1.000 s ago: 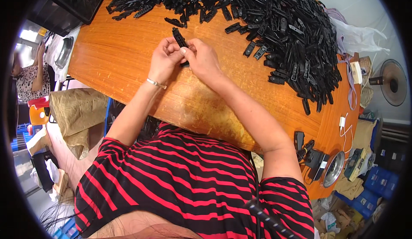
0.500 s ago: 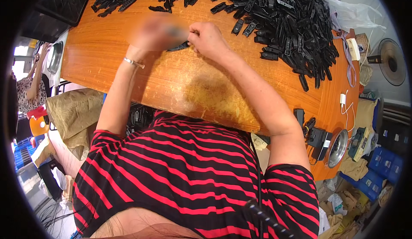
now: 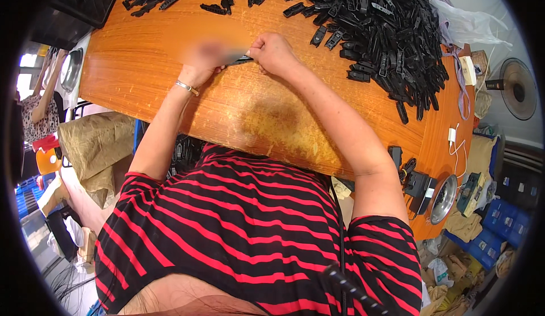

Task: The recorder is assembling small black plastic components by snapping pieces together on a wooden workbench.

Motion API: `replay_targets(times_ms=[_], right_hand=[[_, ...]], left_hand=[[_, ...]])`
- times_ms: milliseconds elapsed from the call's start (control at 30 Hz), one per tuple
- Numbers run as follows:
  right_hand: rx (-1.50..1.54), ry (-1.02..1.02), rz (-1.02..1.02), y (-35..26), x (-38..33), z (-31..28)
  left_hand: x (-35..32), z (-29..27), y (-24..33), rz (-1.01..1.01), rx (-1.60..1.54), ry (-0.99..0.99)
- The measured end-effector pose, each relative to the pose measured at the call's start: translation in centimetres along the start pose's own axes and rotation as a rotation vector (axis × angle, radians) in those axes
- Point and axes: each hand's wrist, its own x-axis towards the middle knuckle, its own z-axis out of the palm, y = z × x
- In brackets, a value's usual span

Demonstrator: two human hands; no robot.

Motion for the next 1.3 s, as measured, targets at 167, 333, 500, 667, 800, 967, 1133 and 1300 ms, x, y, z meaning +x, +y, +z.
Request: replay_targets(times_ms=[167,333,500,667,800,967,1133,1300], right_hand=[[-0.057,-0.037,0.004,-0.6,0.1,0.1],[0.035,-0.105,0.112,-0.9,0.6,-0.1],[-0.044,-0.181,0.193,-1.6,1.1,-0.5],[-0.003,-0.16,0.183,-0.3,1.8,-0.8],[-0.037,-0.093,0.115,0.4,1.0,-0.1],[-0.213,-0.031,-0.11,1.0,-1.2,-2.8],[-0.817,0.478,-0.335,4.8,-1.8,-9.5],[-0.989,0.536,-0.577,5.5,-0.9,-11.1]], left_hand=[[0.0,-0.4,-0.8,-0.052,0.019,-0.004],[-0.1,0.1,-0.6,-0.059,0.093,0.017],[0.6,-0.1,-0.5,-0.025,0.245,-0.012],[1.5,-0.1,-1.2,-0.073,0.222,0.005],[0.3,-0.1,-0.7,-0.078,0.112,0.002],[-3.8,-4.4,-1.6,-0.091,0.141,-0.007],[-13.1,-15.7,-1.2,-0.213,0.235,0.036],[-19.2,-21.8,-5.7,-0.425,0.5,0.114]])
